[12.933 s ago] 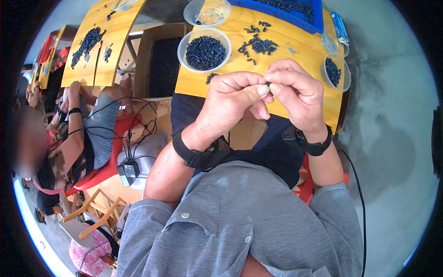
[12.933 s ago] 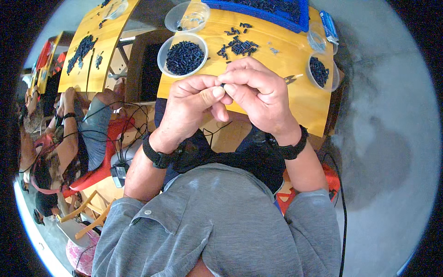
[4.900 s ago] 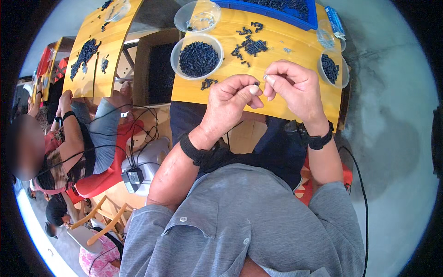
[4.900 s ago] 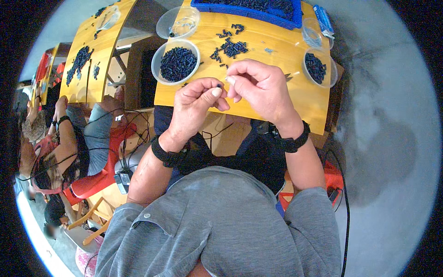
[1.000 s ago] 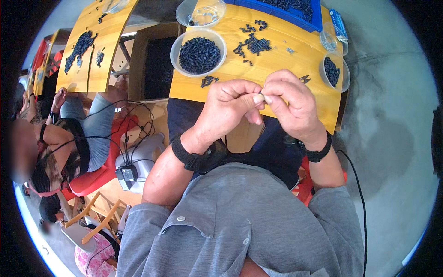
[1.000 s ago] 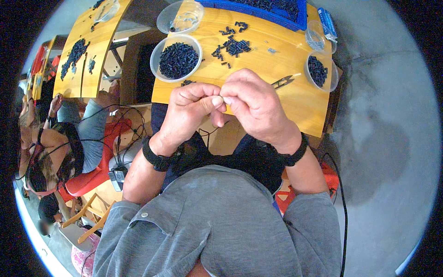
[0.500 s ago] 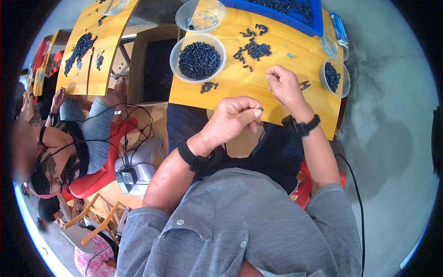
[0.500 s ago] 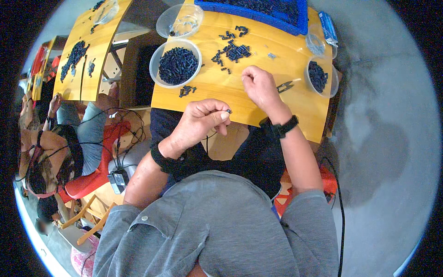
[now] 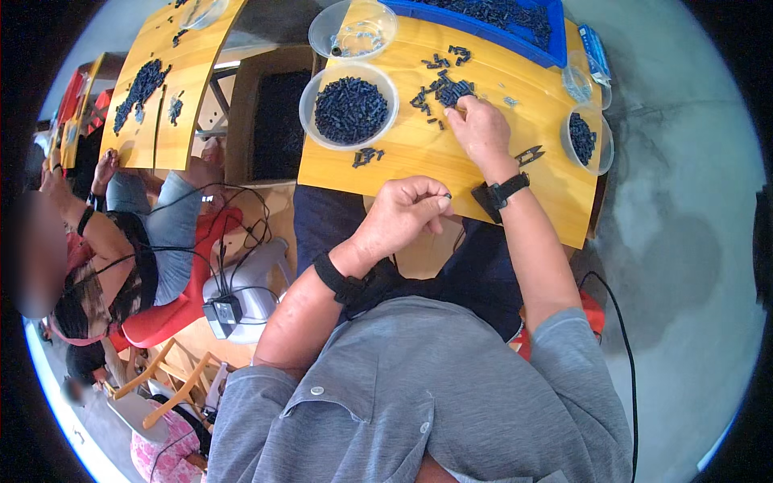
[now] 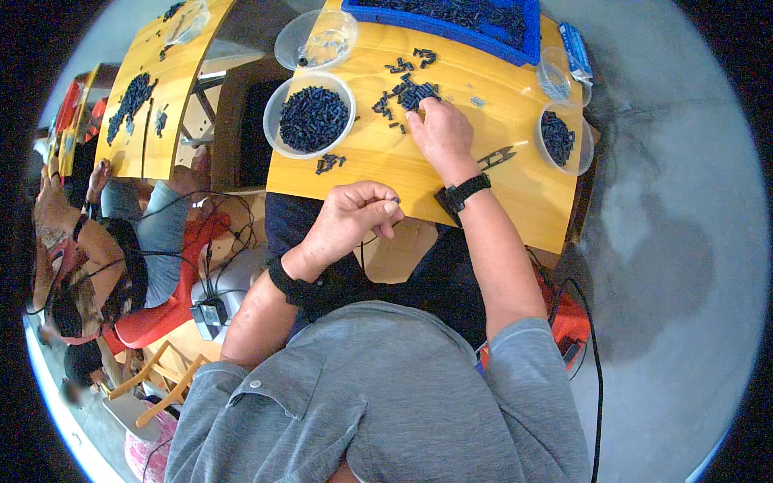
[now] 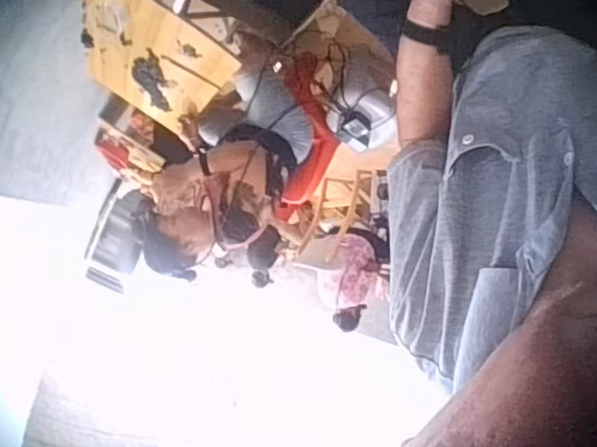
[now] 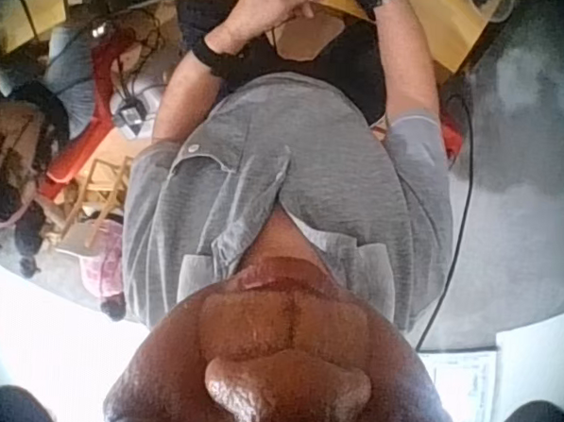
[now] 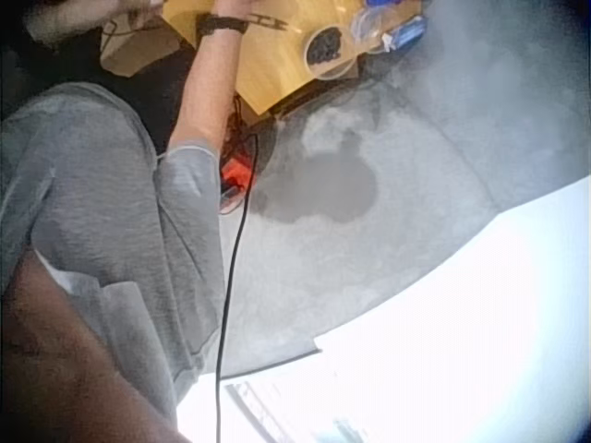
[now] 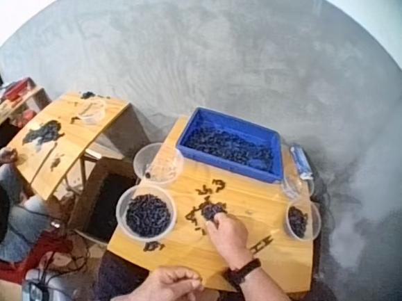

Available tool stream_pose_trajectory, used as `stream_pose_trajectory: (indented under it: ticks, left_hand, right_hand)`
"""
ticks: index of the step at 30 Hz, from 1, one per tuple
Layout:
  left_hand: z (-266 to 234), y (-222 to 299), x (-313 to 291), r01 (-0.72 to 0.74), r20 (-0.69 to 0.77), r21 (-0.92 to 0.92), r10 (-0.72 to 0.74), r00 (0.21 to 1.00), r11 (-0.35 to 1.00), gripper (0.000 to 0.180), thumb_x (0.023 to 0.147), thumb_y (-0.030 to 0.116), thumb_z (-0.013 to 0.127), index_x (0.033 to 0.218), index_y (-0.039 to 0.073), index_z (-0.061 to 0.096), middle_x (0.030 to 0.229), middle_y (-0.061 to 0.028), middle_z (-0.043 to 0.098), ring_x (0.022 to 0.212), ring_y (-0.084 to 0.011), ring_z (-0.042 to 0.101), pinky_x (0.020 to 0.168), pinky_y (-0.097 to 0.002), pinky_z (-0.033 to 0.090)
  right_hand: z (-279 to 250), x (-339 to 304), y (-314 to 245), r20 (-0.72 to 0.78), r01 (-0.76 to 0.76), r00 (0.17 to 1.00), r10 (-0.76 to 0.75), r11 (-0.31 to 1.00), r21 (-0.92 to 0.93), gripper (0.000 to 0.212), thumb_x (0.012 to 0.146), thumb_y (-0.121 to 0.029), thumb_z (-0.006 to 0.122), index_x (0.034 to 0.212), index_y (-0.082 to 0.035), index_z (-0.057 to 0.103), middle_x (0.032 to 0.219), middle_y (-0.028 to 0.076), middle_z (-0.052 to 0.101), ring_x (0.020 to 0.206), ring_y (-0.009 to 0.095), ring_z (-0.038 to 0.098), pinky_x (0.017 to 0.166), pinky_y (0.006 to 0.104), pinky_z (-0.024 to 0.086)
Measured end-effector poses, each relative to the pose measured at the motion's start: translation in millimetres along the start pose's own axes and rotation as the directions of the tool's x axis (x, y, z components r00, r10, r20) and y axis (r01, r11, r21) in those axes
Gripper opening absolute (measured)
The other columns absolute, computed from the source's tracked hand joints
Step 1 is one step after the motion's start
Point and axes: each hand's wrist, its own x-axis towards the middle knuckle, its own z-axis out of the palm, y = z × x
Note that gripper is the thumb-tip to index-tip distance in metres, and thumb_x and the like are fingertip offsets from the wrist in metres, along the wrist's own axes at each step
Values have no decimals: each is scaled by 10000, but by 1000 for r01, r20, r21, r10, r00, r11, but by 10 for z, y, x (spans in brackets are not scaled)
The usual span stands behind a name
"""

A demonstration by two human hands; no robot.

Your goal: Assembling small black plastic components by hand at a workbench.

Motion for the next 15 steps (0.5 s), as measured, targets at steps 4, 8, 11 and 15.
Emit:
stream_pose_trajectory:
  ticks: [4, 8, 11, 15]
  left_hand:
    - [5, -6, 2, 14, -12, -33, -14, 1000, 999, 137, 903, 116, 575, 956, -6, 606, 826, -71, 658, 618, -98, 613, 581, -224, 504]
    - [-13, 52, 0, -23, -58, -66, 19, 998, 998, 131, 906, 109, 569, 969, -2, 602, 837, -67, 660, 623, -102, 615, 580, -224, 503]
    - [-23, 112, -2, -78, -93, -155, 64, 994, 985, 120, 908, 97, 565, 993, 18, 594, 854, -64, 662, 634, -107, 616, 586, -226, 503]
    - [8, 222, -5, -87, -120, -162, 68, 990, 983, 123, 905, 80, 562, 1007, 15, 585, 850, -67, 656, 647, -114, 614, 603, -232, 503]
  right_hand:
    - [58, 8, 40, -50, 65, 996, -67, 996, -55, 195, 791, -263, 617, 812, -69, 628, 780, 155, 629, 767, 345, 615, 648, 455, 485]
    - [93, -34, 178, -86, 74, 993, -78, 996, -40, 140, 792, -206, 620, 842, -77, 641, 767, 153, 626, 694, 308, 627, 621, 414, 496]
    - [-16, -150, 170, 46, -92, 996, 80, 904, 418, 84, 808, -130, 625, 851, -61, 644, 735, 107, 636, 608, 206, 628, 551, 327, 502]
    - [-288, -330, 62, 211, -272, 962, 172, 606, 747, 71, 843, -56, 601, 862, 7, 628, 727, 59, 626, 604, 111, 612, 516, 235, 500]
